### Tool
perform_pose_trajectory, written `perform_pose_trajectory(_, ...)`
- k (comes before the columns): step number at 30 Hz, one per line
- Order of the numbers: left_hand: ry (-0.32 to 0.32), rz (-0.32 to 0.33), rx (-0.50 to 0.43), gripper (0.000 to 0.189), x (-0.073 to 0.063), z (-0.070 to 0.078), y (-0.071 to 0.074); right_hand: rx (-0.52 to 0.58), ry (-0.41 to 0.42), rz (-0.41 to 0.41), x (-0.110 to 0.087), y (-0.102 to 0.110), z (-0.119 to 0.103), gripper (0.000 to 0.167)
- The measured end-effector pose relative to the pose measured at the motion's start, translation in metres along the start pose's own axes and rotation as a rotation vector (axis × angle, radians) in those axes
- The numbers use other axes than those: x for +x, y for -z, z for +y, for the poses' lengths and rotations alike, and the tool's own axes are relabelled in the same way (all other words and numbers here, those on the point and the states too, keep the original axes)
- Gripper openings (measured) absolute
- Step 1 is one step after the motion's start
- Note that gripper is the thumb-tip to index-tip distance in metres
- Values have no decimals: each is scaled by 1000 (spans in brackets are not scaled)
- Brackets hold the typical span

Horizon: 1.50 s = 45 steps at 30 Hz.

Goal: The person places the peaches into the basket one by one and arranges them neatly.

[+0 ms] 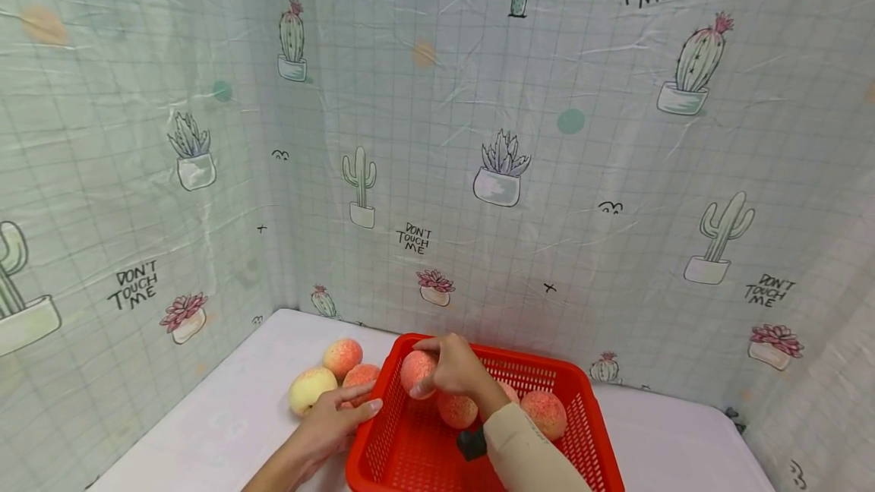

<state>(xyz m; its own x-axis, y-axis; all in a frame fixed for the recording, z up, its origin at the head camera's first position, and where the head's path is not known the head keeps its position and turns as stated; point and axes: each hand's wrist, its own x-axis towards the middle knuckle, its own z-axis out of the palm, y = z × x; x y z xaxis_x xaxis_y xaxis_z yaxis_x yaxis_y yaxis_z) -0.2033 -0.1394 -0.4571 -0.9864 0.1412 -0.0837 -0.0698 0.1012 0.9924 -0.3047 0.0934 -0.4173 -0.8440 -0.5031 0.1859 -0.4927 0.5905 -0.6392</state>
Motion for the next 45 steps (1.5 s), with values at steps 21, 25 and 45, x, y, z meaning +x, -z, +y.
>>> perform_pose_trajectory(21, -6, 2, -11, 67, 3, -2, 1, -21, 1, -42, 5, -3, 5, 61)
perform_pose_trajectory(25, -13, 2, -18, 66, 4, -4, 1, -18, 3, -51, 5, -4, 5, 60)
perform_pose_trajectory(45, 5, 14, 7, 67, 1, 0, -1, 10, -18, -94, 5, -7, 9, 59)
